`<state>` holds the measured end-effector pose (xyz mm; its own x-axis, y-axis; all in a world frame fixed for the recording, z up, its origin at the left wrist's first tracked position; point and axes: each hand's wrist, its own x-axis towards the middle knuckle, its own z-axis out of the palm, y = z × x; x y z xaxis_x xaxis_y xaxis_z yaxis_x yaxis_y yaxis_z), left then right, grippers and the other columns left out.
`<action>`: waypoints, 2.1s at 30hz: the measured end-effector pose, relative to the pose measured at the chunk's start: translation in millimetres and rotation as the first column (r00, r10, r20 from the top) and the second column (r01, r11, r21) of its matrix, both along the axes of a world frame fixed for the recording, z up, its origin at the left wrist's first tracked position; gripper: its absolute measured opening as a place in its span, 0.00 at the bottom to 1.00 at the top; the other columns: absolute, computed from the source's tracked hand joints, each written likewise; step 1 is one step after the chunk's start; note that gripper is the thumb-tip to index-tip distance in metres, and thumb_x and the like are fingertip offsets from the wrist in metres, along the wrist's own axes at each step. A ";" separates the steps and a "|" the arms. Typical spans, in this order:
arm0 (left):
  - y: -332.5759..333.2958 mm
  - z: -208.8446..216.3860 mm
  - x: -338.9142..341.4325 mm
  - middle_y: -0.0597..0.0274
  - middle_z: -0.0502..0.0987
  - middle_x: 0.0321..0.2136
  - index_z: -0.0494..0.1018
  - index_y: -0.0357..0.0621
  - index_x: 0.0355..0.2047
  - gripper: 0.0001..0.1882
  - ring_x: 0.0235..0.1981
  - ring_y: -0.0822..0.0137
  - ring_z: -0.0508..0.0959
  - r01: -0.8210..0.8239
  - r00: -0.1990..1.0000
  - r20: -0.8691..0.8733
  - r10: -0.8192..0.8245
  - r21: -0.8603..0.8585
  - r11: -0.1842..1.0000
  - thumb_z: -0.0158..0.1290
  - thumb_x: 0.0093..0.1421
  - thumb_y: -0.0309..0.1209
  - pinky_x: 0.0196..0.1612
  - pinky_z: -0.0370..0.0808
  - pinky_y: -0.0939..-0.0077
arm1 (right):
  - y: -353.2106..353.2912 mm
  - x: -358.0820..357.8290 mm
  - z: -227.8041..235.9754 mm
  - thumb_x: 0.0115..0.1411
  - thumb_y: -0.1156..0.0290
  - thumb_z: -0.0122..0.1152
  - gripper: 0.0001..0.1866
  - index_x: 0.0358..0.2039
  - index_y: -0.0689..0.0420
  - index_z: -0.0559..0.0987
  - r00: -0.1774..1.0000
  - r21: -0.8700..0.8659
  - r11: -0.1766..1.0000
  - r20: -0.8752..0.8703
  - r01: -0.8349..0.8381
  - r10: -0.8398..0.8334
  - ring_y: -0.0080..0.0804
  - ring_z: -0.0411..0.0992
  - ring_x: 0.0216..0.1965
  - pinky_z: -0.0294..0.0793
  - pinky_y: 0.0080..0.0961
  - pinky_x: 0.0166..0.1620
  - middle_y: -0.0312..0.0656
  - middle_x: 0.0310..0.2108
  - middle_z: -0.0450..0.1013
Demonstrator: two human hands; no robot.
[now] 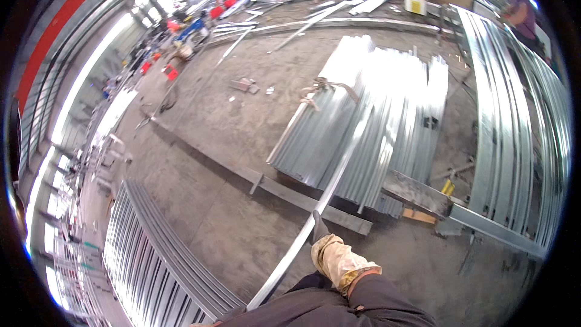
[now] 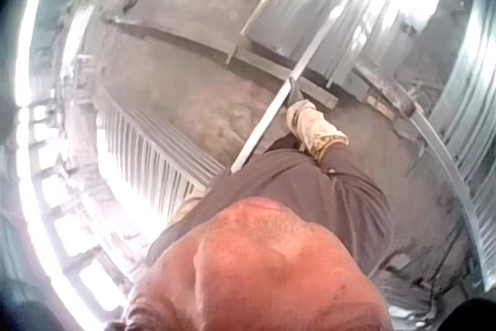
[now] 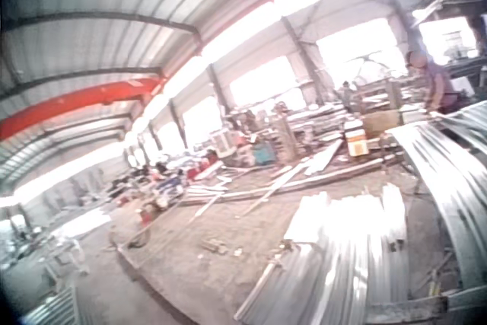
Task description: The person repeatedly picks up long metal bars and places them into slots on a large metal frame structure. They adjust the bars to fit and then retrieve more bars from a nearby stack, continuing the assembly process.
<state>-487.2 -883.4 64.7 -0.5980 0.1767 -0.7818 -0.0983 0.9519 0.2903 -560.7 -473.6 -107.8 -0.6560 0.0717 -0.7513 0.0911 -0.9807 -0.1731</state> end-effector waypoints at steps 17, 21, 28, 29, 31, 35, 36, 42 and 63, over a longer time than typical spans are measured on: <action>26.1 -58.1 -61.6 0.44 0.82 0.32 0.77 0.47 0.41 0.25 0.39 0.40 0.83 0.404 0.849 -0.414 -0.328 0.111 0.908 0.68 0.57 0.53 0.44 0.78 0.48 | 52.8 -6.5 286.3 0.71 0.64 0.63 0.14 0.51 0.59 0.79 0.818 0.400 0.896 -0.570 0.194 0.078 0.30 0.77 0.36 0.79 0.28 0.37 0.39 0.35 0.77; 216.6 -76.2 -74.9 0.41 0.83 0.43 0.74 0.51 0.57 0.34 0.48 0.38 0.82 0.477 0.876 -0.115 -0.468 0.341 0.810 0.70 0.56 0.52 0.51 0.78 0.48 | 130.7 53.7 334.3 0.71 0.68 0.65 0.13 0.51 0.61 0.79 0.831 0.715 0.467 -0.551 0.521 -0.083 0.24 0.76 0.34 0.78 0.27 0.37 0.37 0.34 0.77; 453.2 -37.8 30.1 0.46 0.79 0.57 0.70 0.44 0.65 0.35 0.57 0.47 0.80 0.870 0.280 -0.497 -0.822 0.493 -0.002 0.67 0.61 0.42 0.60 0.77 0.54 | 205.4 394.0 367.2 0.73 0.70 0.62 0.15 0.56 0.63 0.80 0.820 0.936 -0.085 -0.342 0.342 -0.460 0.21 0.77 0.33 0.79 0.23 0.37 0.34 0.37 0.78; 472.5 -23.5 57.3 0.46 0.79 0.56 0.70 0.43 0.64 0.35 0.56 0.47 0.80 0.868 0.250 -0.513 -0.821 0.494 -0.044 0.68 0.61 0.42 0.59 0.77 0.55 | 194.8 450.9 372.6 0.74 0.71 0.60 0.18 0.60 0.66 0.78 0.794 0.926 -0.035 -0.340 0.375 -0.503 0.22 0.77 0.37 0.80 0.22 0.41 0.36 0.38 0.78; 506.7 -16.9 120.4 0.46 0.80 0.55 0.71 0.40 0.64 0.35 0.55 0.50 0.81 0.867 0.108 -0.601 -0.792 0.447 -0.221 0.68 0.60 0.40 0.58 0.78 0.56 | 177.9 581.0 312.3 0.75 0.73 0.58 0.20 0.62 0.68 0.75 0.705 0.946 -0.076 -0.287 0.315 -0.648 0.24 0.78 0.42 0.83 0.24 0.48 0.38 0.47 0.77; 552.9 -19.8 233.6 0.49 0.80 0.54 0.73 0.41 0.63 0.33 0.55 0.53 0.81 0.818 0.138 -0.419 -0.897 0.559 -0.135 0.68 0.61 0.41 0.59 0.78 0.59 | 109.6 736.4 316.1 0.73 0.72 0.61 0.13 0.52 0.66 0.81 0.287 0.916 -0.070 -0.195 0.396 -0.938 0.21 0.76 0.43 0.79 0.23 0.48 0.36 0.41 0.78; 567.0 -17.8 265.9 0.49 0.80 0.54 0.73 0.41 0.62 0.33 0.55 0.53 0.81 0.813 0.082 -0.414 -0.907 0.554 -0.180 0.68 0.61 0.42 0.59 0.78 0.60 | 89.7 772.8 325.6 0.73 0.73 0.61 0.11 0.50 0.66 0.82 0.269 0.931 -0.055 -0.161 0.361 -0.950 0.22 0.76 0.41 0.79 0.23 0.46 0.37 0.40 0.78; 636.6 -26.8 410.6 0.49 0.81 0.55 0.74 0.41 0.62 0.32 0.56 0.52 0.82 0.764 -0.087 -0.374 -0.923 0.570 -0.303 0.68 0.62 0.42 0.58 0.79 0.61 | 4.3 898.7 289.6 0.70 0.74 0.61 0.08 0.44 0.64 0.80 -0.164 0.970 -0.006 0.035 0.241 -0.986 0.20 0.75 0.29 0.78 0.23 0.33 0.35 0.30 0.75; 888.1 -9.7 903.5 0.49 0.83 0.52 0.75 0.41 0.62 0.30 0.54 0.56 0.83 0.574 -0.381 -0.195 -0.904 0.717 -0.396 0.66 0.64 0.42 0.58 0.79 0.62 | 135.2 1150.9 269.0 0.64 0.63 0.68 0.17 0.41 0.67 0.83 -0.170 0.770 0.551 0.620 0.323 -0.766 0.26 0.76 0.24 0.78 0.29 0.31 0.38 0.25 0.78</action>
<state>416.2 4.7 55.0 0.8959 0.3446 -0.2803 0.3732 -0.2416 0.8957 590.2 -338.4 161.2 0.8343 0.2932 -0.4669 -0.1712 -0.6673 -0.7249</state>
